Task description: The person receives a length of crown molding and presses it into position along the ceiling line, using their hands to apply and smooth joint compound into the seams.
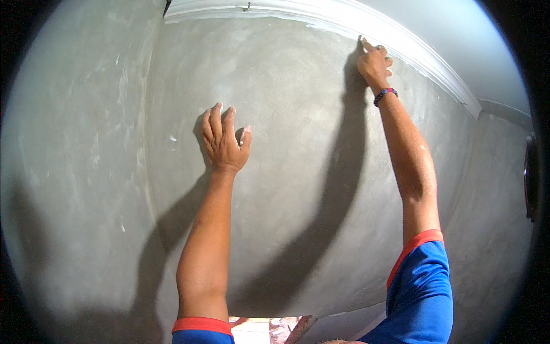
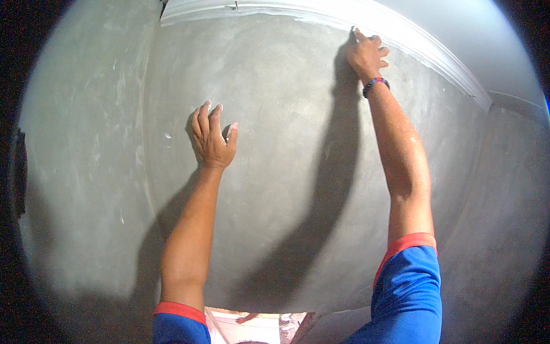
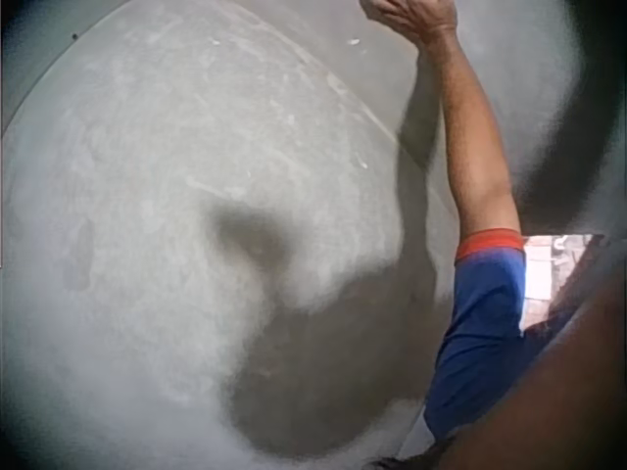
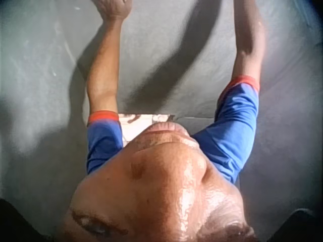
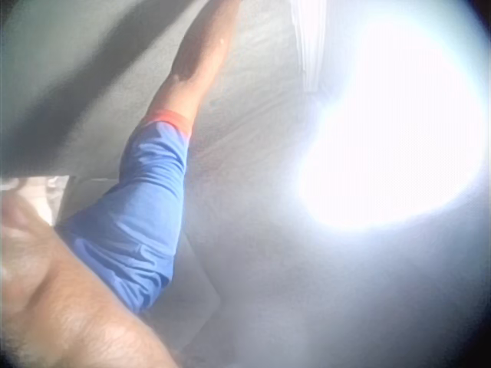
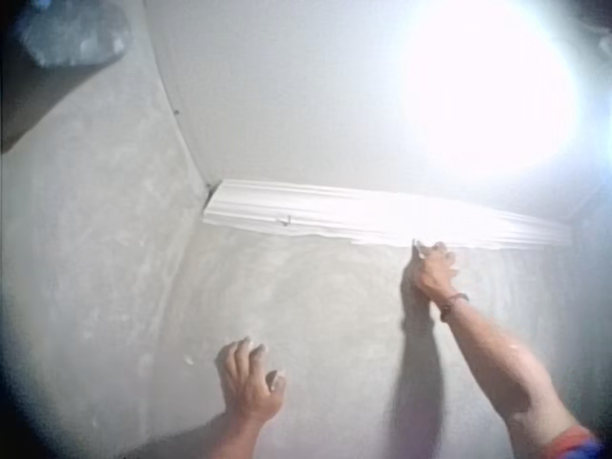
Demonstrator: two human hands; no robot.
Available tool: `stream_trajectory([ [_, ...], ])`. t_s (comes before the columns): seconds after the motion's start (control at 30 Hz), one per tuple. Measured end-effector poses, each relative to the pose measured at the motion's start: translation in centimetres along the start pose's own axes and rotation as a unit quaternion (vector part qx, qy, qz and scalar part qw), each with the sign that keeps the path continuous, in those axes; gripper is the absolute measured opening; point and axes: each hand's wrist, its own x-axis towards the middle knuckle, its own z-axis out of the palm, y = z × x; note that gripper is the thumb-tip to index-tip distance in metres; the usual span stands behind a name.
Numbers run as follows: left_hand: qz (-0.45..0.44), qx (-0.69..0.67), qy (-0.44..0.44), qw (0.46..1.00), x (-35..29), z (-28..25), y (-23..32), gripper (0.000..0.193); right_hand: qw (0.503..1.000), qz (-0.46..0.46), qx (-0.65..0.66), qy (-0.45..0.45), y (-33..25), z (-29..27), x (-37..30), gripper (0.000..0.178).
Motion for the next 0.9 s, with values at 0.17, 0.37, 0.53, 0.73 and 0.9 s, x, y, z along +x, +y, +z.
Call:
stream_trajectory([
  [0.17,0.012,-0.015,0.008,1.000,0.3,0.1,0.9,0.057,0.976,-0.190,0.096,0.031,-3.2,1.2,0.5,0.051],
  [0.37,0.018,0.026,0.002,0.999,0.0,-0.6,0.4,0.057,0.666,-0.015,0.725,-0.174,-3.2,-4.8,-0.4,0.064],
  [0.53,0.038,0.039,0.002,0.999,0.4,0.1,0.2,0.055,0.591,-0.068,0.773,-0.220,5.2,-6.0,3.0,0.073],
  [0.73,0.047,0.085,0.010,0.995,0.2,0.6,-1.0,0.051,0.769,0.036,0.621,-0.149,14.1,-9.3,3.8,0.079],
  [0.9,-0.063,0.050,0.021,0.997,0.4,1.8,0.9,0.045,0.871,0.147,0.460,-0.089,20.4,-11.4,5.6,0.081],
])
